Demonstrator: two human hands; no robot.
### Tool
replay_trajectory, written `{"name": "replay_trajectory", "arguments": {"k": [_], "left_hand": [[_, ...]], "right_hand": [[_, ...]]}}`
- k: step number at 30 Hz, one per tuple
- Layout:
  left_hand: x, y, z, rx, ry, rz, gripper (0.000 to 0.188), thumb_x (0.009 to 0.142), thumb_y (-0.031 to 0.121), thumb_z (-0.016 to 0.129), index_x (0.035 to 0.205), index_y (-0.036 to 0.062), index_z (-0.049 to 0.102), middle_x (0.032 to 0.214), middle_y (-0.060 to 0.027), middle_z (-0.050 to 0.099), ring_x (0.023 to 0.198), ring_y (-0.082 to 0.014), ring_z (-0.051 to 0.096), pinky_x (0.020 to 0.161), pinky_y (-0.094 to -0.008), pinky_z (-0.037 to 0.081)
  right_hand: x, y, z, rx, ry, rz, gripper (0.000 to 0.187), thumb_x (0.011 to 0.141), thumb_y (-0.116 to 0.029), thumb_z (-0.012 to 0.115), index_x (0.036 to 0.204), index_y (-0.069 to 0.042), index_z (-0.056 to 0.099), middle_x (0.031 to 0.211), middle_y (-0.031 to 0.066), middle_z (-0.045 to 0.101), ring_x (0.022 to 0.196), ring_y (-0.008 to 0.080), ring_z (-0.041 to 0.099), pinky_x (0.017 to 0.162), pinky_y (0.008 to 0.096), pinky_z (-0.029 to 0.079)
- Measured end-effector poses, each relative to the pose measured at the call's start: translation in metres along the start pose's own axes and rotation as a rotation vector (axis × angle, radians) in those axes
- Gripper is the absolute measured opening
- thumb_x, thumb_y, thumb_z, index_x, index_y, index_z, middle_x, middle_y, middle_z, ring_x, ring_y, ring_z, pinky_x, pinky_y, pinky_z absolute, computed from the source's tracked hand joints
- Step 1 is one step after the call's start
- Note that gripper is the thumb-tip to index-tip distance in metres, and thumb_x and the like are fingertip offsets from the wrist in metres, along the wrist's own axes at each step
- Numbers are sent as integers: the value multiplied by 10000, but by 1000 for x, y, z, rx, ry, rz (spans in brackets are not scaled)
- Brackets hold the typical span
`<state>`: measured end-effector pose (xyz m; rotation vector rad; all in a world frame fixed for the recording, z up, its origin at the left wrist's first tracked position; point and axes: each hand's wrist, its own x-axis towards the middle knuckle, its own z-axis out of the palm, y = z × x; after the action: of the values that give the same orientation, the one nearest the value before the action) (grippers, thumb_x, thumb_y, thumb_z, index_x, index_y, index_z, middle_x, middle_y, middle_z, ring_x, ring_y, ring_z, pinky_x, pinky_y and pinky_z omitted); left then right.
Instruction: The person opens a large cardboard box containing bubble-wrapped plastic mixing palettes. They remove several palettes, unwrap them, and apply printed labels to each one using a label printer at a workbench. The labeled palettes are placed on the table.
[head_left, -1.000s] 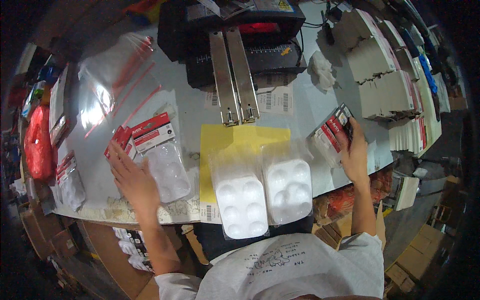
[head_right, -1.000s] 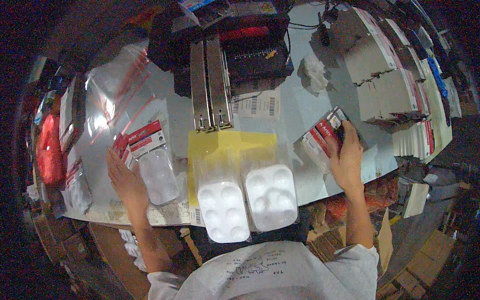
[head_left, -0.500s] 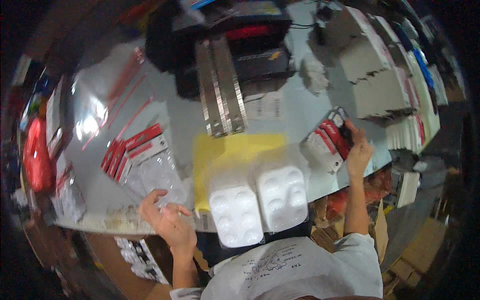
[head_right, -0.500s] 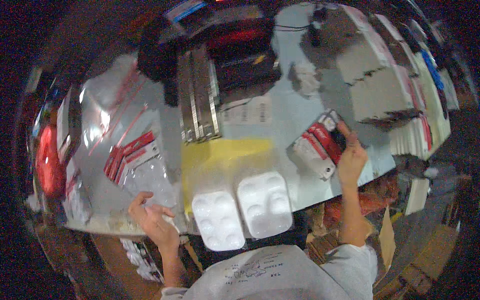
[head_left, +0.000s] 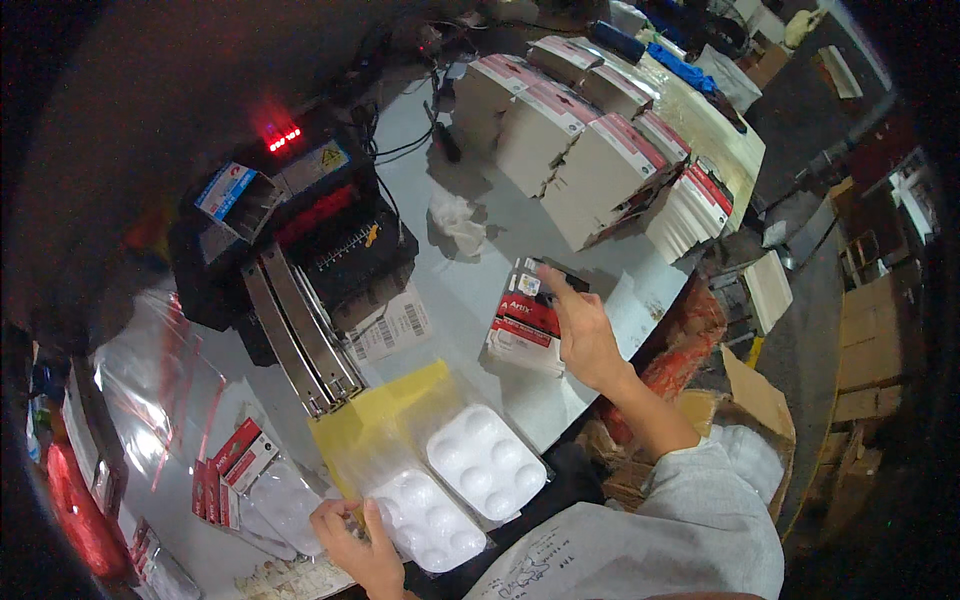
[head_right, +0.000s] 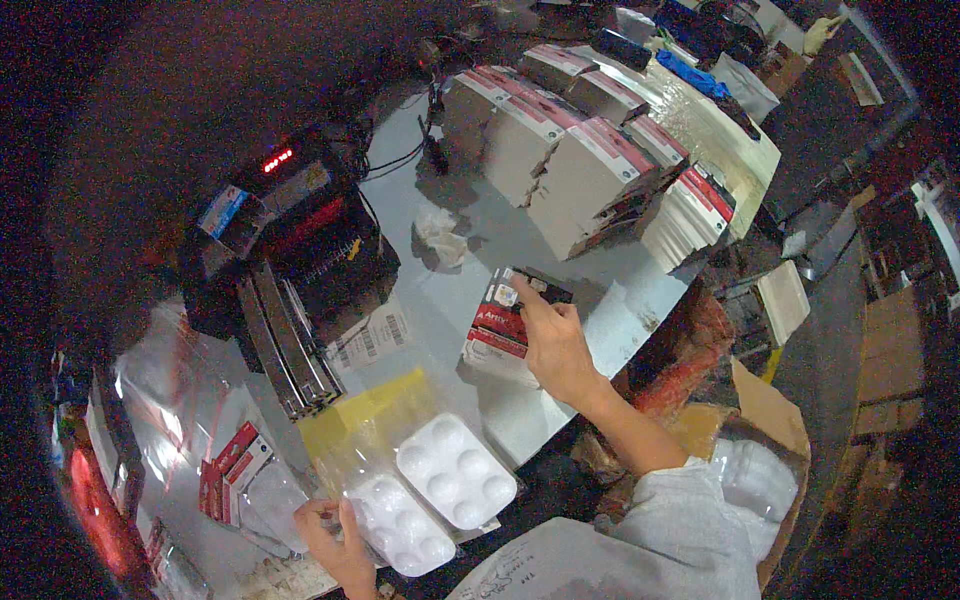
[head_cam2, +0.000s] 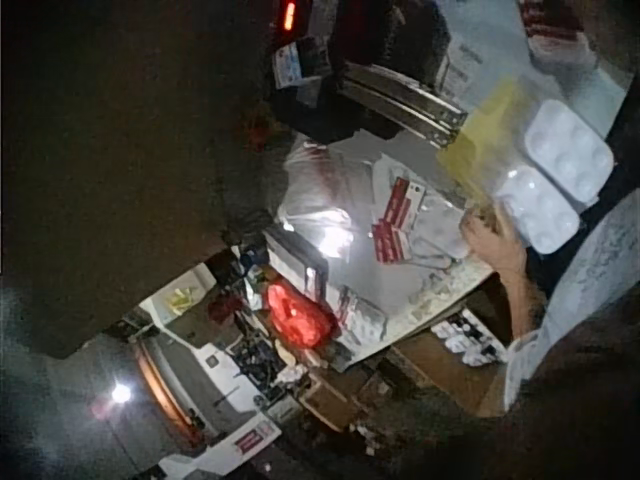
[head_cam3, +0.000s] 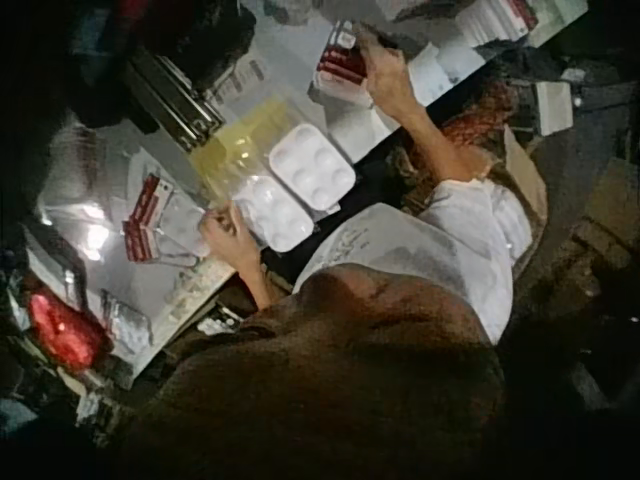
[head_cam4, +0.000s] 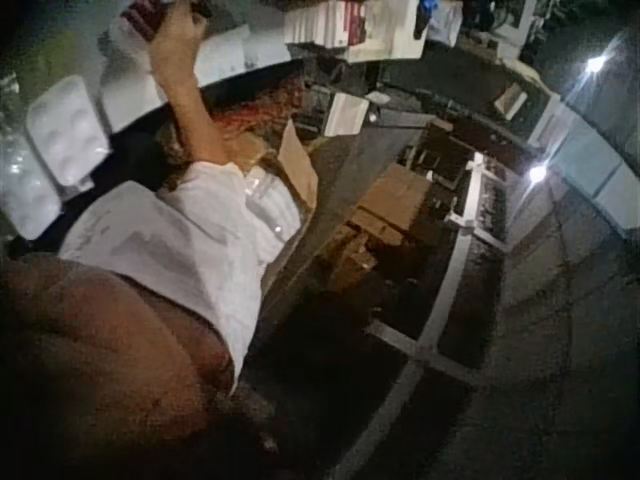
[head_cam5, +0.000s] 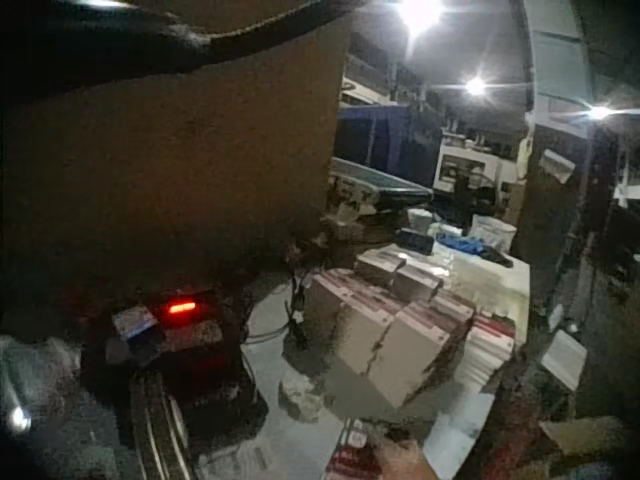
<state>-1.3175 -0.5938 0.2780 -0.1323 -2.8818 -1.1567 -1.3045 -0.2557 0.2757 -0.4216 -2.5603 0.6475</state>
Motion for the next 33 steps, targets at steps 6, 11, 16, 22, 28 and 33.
{"name": "replay_trajectory", "arguments": {"k": [6, 11, 16, 22, 28, 33], "left_hand": [[3, 0, 0, -153, -100, -189, 173, 786, 111, 573, 826, -14, 461, 903, -114, 502, 767, -205, 446, 719, -297, 366], [0, 4, 1, -593, -28, -201, 151, 847, 114, 553, 857, 14, 440, 852, -94, 537, 717, -113, 430, 652, -248, 355], [-1, 19, -13, -860, -10, -313, 135, 896, 116, 487, 923, 16, 400, 877, -212, 629, 701, -121, 518, 709, -246, 388], [15, 47, -20, -1003, -159, -415, 208, 859, 81, 512, 985, -84, 536, 888, -252, 633, 783, -264, 640, 747, -312, 483], [21, 59, -8, -1138, -296, -449, 224, 860, 95, 530, 969, -98, 561, 892, -238, 633, 799, -287, 642, 743, -351, 506], [20, 55, -5, -1137, -280, -431, 213, 863, 98, 540, 970, -84, 565, 893, -221, 637, 807, -275, 643, 743, -338, 506]], "right_hand": [[-1, -6, -11, 49, 23, -36, 165, 796, -4, 517, 871, -62, 651, 929, 67, 662, 793, 201, 611, 770, 294, 380], [-2, 0, -15, 21, 36, -66, 86, 683, -68, 671, 769, -69, 669, 745, 20, 673, 691, 157, 622, 746, 282, 380], [8, 9, 1, 82, -14, 136, 662, 453, -293, 827, 1025, -55, 591, 1063, 123, 591, 973, 264, 548, 884, 433, 366], [14, 19, 13, -196, -273, 221, 1106, 440, -532, 799, 1319, -30, 352, 1368, 176, 359, 1266, 326, 334, 976, 540, 264], [10, 22, 13, -305, -288, 157, 1003, 549, -600, 703, 1320, -51, 371, 1356, 138, 391, 1251, 272, 374, 993, 514, 216], [32, 11, 6, -550, -342, 42, 686, 735, -497, 617, 1252, -73, 467, 1261, 142, 494, 1165, 261, 469, 995, 491, 192]]}}
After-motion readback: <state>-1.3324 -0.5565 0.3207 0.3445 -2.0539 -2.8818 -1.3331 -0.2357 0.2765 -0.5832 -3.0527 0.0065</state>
